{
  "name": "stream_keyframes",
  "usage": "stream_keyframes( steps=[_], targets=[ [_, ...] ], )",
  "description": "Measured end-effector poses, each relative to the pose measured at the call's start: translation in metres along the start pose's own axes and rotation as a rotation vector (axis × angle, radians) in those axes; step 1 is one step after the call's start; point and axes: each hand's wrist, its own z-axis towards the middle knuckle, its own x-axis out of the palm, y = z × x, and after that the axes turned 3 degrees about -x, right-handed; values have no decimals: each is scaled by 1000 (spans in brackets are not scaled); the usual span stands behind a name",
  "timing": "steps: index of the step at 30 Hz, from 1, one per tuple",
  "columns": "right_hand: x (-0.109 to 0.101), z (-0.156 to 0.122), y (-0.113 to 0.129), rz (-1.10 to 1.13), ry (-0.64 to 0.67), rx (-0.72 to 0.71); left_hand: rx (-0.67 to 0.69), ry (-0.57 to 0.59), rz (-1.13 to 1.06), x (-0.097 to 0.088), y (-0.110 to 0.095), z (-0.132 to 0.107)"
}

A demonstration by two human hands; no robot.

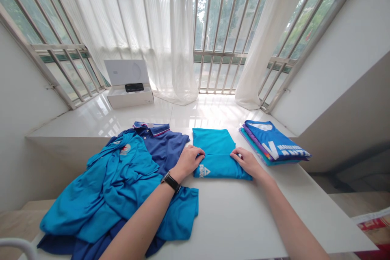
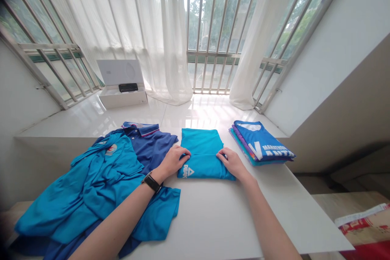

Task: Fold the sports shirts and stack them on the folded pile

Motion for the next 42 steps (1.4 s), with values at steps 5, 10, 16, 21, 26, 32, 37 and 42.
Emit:
stream_keyframes(
  steps=[5,10,16,21,26,32,37,42],
  targets=[
    [1,0,2,-1,-10,8,92,49,-23,4,4,-1],
    [0,0,4,2,-11,9,66,109,35,6,4,-2],
    [0,-1,7,-4,-12,10,-20,134,126,2,-2,-2],
    [0,0,9,-16,-32,18,-52,142,188,1,-3,-1],
    [2,1,7,-31,-51,25,-57,112,199,3,-1,2],
    [3,1,3,-55,-61,54,-108,107,186,5,-1,4],
    [2,1,3,-88,-68,88,-143,61,134,8,0,3],
    [0,1,4,-92,-75,79,-143,13,39,9,4,3]
  ],
)
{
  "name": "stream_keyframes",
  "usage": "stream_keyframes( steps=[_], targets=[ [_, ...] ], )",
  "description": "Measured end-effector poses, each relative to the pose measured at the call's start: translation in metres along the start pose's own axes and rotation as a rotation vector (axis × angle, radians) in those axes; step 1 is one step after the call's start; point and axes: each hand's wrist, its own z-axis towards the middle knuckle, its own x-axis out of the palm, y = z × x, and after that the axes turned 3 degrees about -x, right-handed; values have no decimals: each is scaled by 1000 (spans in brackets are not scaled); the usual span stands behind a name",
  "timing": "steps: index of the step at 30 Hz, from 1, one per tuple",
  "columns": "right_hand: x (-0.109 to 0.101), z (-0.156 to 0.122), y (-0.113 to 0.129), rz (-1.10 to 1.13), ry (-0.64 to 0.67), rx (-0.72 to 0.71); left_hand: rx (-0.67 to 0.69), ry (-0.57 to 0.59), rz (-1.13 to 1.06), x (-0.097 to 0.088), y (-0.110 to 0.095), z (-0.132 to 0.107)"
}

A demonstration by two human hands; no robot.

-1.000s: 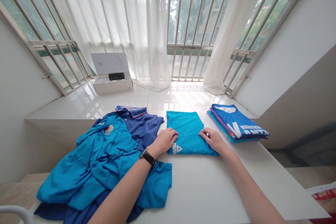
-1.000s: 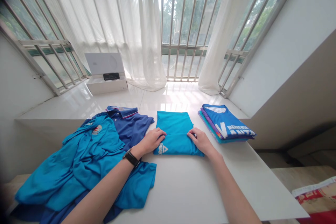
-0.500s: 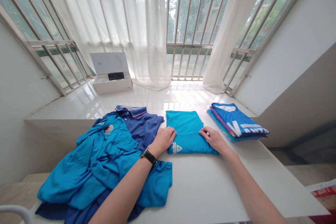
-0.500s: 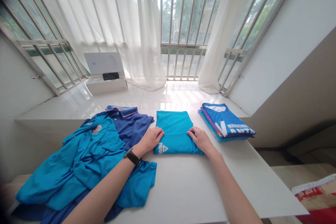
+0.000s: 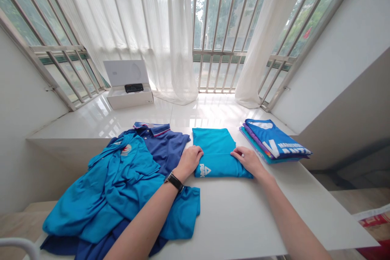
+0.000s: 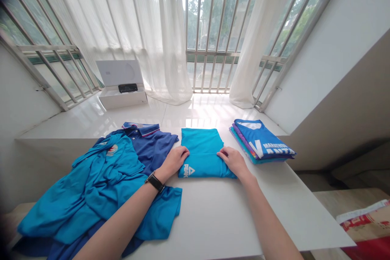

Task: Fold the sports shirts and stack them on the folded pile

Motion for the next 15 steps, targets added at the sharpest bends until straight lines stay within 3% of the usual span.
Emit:
stream_keyframes(
  steps=[9,15],
  targets=[
    [-10,-2,-8,58,-47,28,56,69,-69,-12,15,-2],
    [-13,-2,-13,66,-131,61,33,48,56,-9,11,-2]
  ],
)
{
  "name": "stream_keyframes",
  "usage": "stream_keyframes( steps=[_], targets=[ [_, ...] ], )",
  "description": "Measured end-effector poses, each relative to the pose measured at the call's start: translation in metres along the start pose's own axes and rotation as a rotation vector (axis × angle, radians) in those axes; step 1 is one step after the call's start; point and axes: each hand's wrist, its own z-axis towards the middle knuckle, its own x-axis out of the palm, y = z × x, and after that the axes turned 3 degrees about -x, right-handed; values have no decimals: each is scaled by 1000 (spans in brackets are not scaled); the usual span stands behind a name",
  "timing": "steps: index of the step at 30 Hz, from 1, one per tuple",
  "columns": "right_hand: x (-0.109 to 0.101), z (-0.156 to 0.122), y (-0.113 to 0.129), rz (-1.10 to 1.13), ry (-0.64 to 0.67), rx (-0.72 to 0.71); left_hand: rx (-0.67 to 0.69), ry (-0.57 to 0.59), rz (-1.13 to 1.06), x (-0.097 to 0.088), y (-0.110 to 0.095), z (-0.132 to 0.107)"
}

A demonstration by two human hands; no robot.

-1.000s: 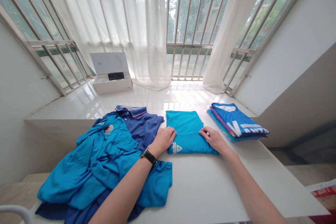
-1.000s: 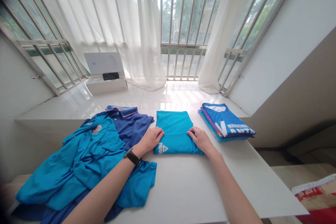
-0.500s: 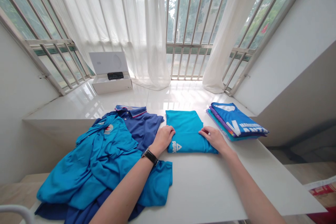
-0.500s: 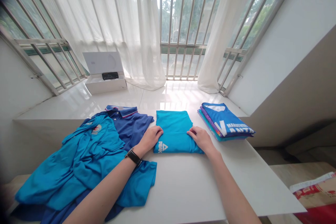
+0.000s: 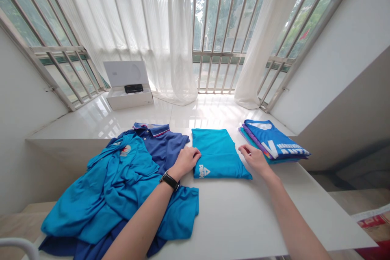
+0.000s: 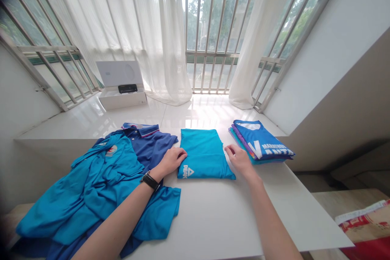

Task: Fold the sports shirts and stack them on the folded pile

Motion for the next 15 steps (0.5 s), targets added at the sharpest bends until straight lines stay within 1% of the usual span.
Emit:
stream_keyframes(
  steps=[3,6,10,13,15],
  targets=[
    [3,-1,6,10,74,-24,-22,10,36,0,-4,1],
    [6,-2,12,0,143,-78,-31,0,53,0,-6,0],
    [8,-2,13,-6,152,-129,-49,-18,74,0,-8,-1],
    [9,-3,12,-9,156,-108,-58,-25,84,-1,-10,-2],
    [9,-3,12,-21,172,-88,-37,-31,71,-2,-10,-3]
  ],
)
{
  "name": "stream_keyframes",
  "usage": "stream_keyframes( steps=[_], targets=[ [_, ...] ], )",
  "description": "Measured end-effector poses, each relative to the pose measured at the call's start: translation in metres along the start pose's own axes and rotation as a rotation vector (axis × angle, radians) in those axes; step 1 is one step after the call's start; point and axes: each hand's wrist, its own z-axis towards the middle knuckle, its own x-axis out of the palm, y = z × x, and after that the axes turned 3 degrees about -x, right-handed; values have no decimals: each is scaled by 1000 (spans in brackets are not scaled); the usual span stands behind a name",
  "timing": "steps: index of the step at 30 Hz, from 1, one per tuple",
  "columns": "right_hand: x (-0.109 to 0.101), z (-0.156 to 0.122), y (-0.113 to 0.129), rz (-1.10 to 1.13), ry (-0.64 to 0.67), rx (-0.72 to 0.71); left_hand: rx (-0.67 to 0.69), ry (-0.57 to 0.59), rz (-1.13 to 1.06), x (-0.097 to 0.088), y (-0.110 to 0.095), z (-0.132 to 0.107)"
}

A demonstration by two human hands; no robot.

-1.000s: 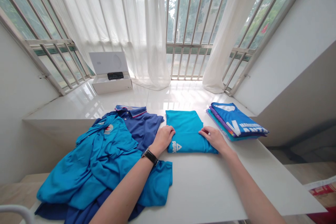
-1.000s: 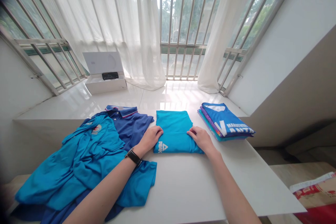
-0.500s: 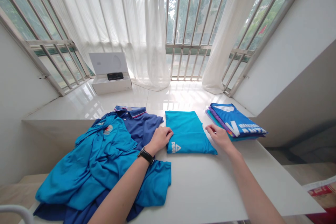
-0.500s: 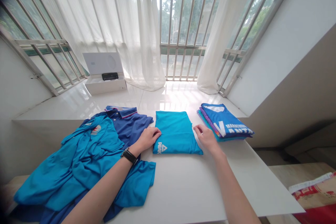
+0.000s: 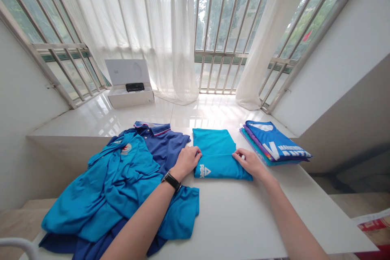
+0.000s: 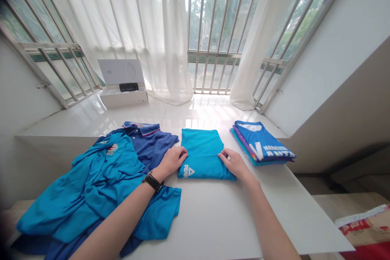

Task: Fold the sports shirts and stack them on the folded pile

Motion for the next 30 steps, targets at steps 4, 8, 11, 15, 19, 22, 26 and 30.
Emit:
stream_keyframes(
  steps=[4,8,11,15,19,22,26,30],
  targets=[
    [2,0,0,-7,16,4,90,12,-33,0,0,0],
    [4,1,-2,-15,1,4,113,31,-23,0,-1,-1],
    [5,1,-4,-16,-1,3,108,22,-23,-2,-1,-2],
    [5,1,-5,-22,0,-3,177,30,-18,-1,1,-2],
    [6,1,-5,-33,5,-3,181,69,6,3,6,-1],
    [5,1,-4,-33,6,-4,138,54,1,3,5,-1],
    [5,1,-3,-31,9,3,69,44,19,0,1,0],
    [5,2,-3,-27,3,-4,42,45,32,0,1,3]
  ],
)
